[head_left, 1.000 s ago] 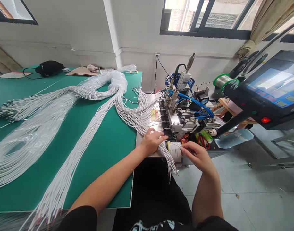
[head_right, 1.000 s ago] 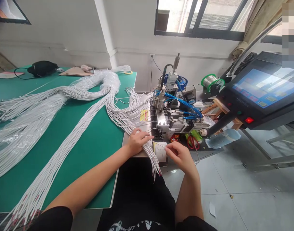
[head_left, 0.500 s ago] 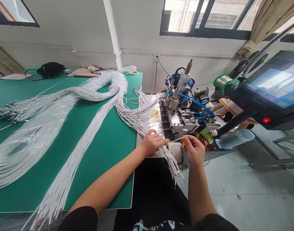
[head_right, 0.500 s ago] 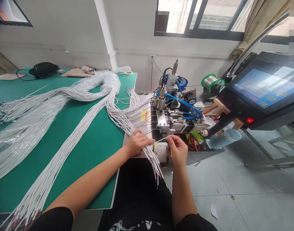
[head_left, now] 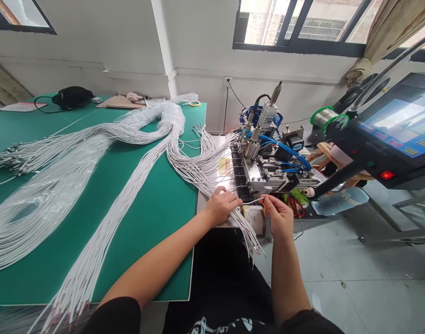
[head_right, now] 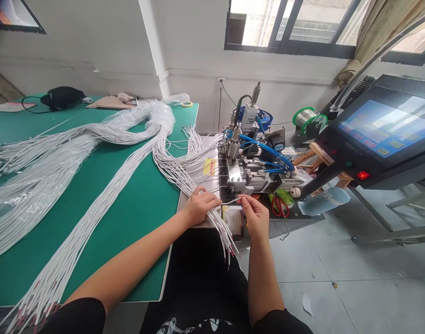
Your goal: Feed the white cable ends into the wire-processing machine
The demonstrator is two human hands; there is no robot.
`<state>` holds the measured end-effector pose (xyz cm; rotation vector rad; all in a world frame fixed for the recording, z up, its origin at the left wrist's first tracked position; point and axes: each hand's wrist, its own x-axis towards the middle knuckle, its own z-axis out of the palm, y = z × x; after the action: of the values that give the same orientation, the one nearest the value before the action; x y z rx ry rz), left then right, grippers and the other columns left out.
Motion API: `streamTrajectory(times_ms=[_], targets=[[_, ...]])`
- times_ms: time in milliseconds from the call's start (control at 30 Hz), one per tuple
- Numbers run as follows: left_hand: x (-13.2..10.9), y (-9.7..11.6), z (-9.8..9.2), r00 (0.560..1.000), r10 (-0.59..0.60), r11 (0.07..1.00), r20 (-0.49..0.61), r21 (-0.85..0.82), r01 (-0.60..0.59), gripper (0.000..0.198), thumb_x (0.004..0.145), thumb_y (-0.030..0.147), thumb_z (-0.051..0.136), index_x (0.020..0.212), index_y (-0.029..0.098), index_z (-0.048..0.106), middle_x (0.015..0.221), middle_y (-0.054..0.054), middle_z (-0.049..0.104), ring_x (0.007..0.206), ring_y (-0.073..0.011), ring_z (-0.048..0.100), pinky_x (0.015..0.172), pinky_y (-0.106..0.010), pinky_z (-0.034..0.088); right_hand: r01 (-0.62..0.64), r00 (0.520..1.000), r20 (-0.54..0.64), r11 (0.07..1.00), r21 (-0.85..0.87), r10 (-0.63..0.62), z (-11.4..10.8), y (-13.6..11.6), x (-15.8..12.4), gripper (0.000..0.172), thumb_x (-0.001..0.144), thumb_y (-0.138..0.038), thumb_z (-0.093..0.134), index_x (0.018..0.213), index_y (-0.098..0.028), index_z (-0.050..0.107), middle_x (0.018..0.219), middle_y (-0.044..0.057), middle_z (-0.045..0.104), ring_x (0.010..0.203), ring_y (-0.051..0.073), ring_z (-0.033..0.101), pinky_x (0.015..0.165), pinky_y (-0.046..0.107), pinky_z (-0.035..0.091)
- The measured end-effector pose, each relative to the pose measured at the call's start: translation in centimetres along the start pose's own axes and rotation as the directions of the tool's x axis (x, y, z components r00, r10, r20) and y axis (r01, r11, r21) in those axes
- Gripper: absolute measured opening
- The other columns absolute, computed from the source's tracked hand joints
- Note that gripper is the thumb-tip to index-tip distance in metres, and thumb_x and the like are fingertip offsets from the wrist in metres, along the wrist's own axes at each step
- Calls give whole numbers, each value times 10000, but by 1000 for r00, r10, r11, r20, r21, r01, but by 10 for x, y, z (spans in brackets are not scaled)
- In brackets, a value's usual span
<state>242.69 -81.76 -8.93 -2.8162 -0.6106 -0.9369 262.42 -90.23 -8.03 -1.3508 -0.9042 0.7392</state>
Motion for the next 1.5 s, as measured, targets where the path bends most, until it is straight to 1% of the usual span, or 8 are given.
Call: streamTrajectory(times_ms=[233,400,533,733,933,1200,1333,1500], targets=[[0,0,2,1000,4,1000,31,17,-5,325,871,68,402,1047,228,623,815,0,654,763,-135,569,891,-348,301,-147,986,92,983,111,137,-8,7,10,304,695,-417,736,862,-164,723,726,29,661,455,36,308,446,207,226],[0,1,0,996,5,999,91,38,-8,394,843,85,442,1153,265,604,795,-2,629,770,-149,566,893,-363,290,-211,976,68,977,27,209,-11,15,16,324,649,-432,755,813,-158,707,734,37,660,544,82,467,512,211,353],[3,2,-3,994,-16,998,109,58,10,381,840,91,444,1131,262,622,817,-19,614,758,-153,551,887,-374,290,-165,980,87,973,-163,181,-14,16,20,354,634,-450,759,791,-141,689,764,50,645,685,136,537,619,235,420],[2,2,-1,995,-71,996,70,64,67,369,814,80,452,1098,237,627,838,-31,602,770,-169,529,869,-368,302,-45,988,120,922,-385,98,-18,14,26,378,701,-500,687,815,-140,672,752,44,627,664,137,515,621,247,396],[2,2,1,979,-134,991,154,37,129,372,799,143,534,1151,233,616,940,-64,609,852,-199,538,910,-403,300,5,993,110,895,-446,49,-15,22,33,385,743,-524,628,777,-141,650,699,23,598,651,138,496,627,254,369],[1,0,5,971,-144,990,191,19,143,388,803,168,549,1181,228,612,989,-79,617,883,-208,539,924,-418,306,-44,974,202,962,-271,101,-8,31,42,345,717,-488,602,626,-173,494,569,-34,424,551,99,364,532,230,284],[2,0,6,971,-148,989,189,11,149,437,763,108,537,1175,224,622,990,-77,624,904,-208,543,921,-409,302,-167,960,204,978,-124,189,-7,40,43,329,690,-459,622,617,-182,460,543,-51,373,508,83,305,492,225,237],[2,1,5,979,-138,990,153,9,138,451,741,87,528,1155,228,638,994,-67,633,909,-208,546,914,-411,294,-349,923,192,936,52,333,-7,49,41,343,639,-451,687,642,-191,465,526,-68,381,467,77,313,464,223,237]])
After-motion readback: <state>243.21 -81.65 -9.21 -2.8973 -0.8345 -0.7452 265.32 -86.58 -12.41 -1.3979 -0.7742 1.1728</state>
